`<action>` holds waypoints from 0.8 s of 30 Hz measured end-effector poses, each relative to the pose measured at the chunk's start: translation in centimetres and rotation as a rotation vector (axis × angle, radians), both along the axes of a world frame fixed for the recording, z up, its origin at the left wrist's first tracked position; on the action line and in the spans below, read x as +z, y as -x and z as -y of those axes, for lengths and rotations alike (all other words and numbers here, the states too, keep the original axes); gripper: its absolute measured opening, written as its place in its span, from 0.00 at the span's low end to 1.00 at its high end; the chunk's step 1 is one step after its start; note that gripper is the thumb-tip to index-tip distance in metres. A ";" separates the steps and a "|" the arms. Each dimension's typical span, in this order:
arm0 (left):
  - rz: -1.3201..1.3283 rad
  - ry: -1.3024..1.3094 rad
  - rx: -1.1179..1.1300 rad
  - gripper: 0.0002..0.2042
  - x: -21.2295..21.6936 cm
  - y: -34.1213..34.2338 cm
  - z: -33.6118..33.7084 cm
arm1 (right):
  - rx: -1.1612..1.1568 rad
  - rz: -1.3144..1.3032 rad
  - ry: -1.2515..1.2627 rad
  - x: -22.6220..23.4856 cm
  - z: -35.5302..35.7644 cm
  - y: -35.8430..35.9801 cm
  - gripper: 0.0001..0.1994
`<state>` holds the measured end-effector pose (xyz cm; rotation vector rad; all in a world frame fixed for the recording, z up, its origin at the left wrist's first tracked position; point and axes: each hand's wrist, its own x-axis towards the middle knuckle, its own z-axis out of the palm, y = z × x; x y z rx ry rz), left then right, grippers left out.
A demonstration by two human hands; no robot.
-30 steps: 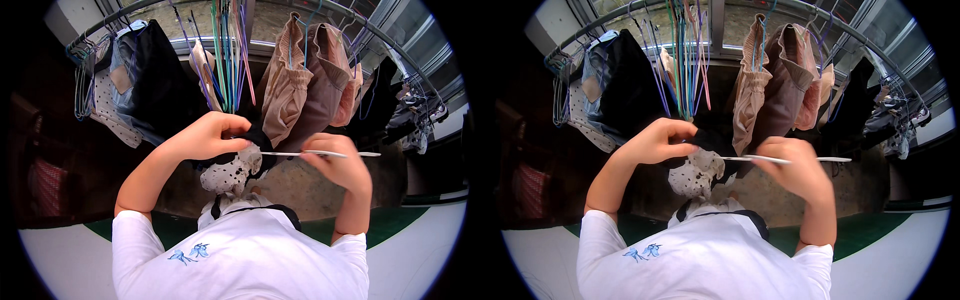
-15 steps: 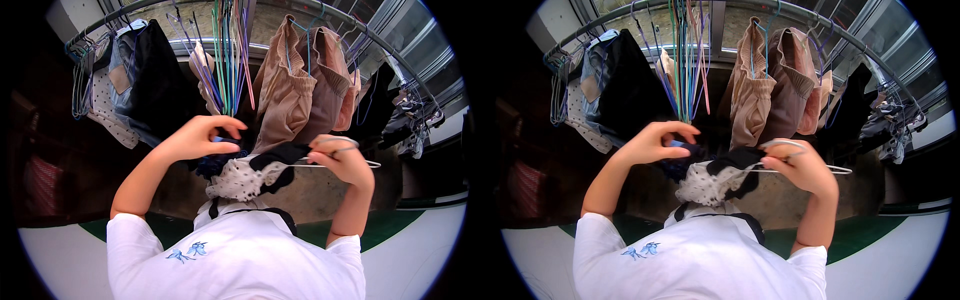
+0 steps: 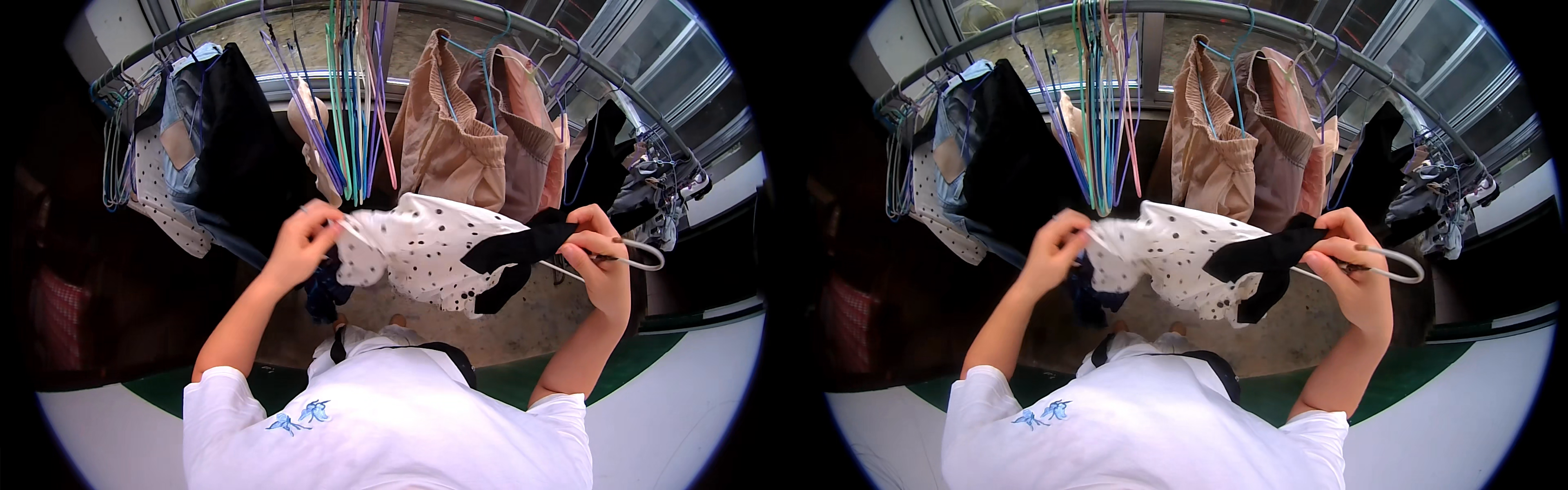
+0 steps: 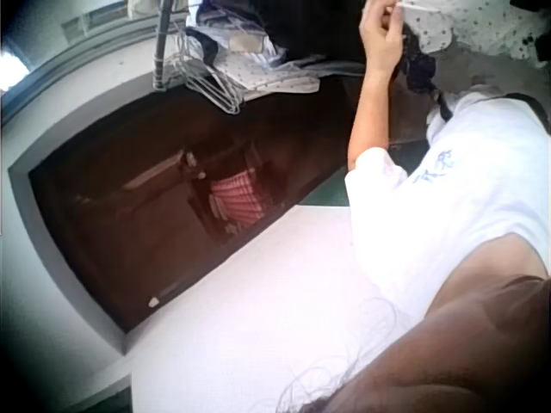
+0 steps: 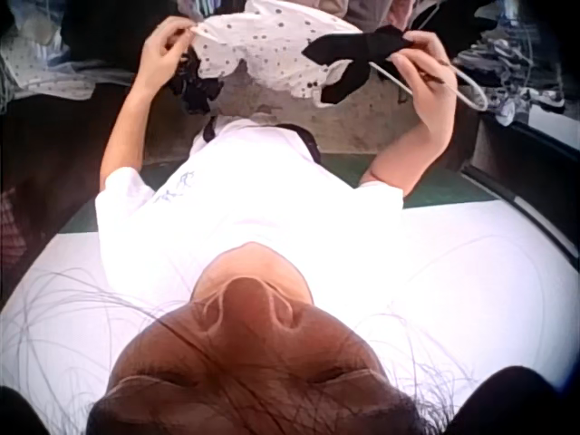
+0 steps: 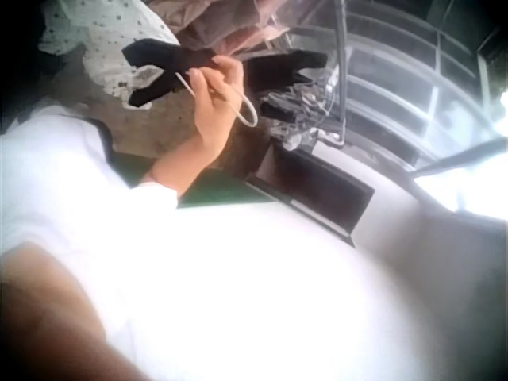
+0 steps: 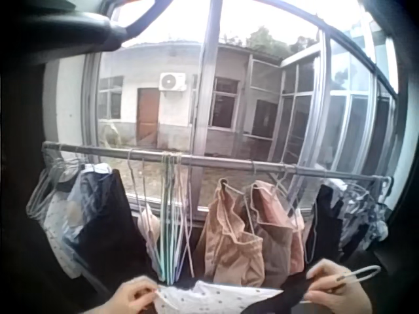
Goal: The person removes wet clothes from a top-loading washing machine, including pants, a striped shirt, and a polka-dot dress. They walk to a balcony area and hang each item on a clothes hanger, placing them on a drying rack.
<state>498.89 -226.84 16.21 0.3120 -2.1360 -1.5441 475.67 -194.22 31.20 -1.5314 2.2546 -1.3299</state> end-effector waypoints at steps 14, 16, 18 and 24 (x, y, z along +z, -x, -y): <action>0.026 0.456 0.158 0.18 8.6 -2.1 -0.2 | 0.048 -0.004 0.048 -3.3 0.9 -1.1 0.10; 0.036 0.617 0.071 0.22 10.0 -1.6 -2.0 | 0.177 -0.043 0.048 -3.1 3.1 -2.0 0.10; 0.109 0.776 -0.082 0.19 11.1 -0.9 -3.6 | 0.242 -0.032 0.031 -3.1 5.3 -3.0 0.11; 0.067 0.831 -0.283 0.08 11.3 0.0 -2.6 | 0.237 -0.064 0.091 -3.1 7.6 -2.9 0.12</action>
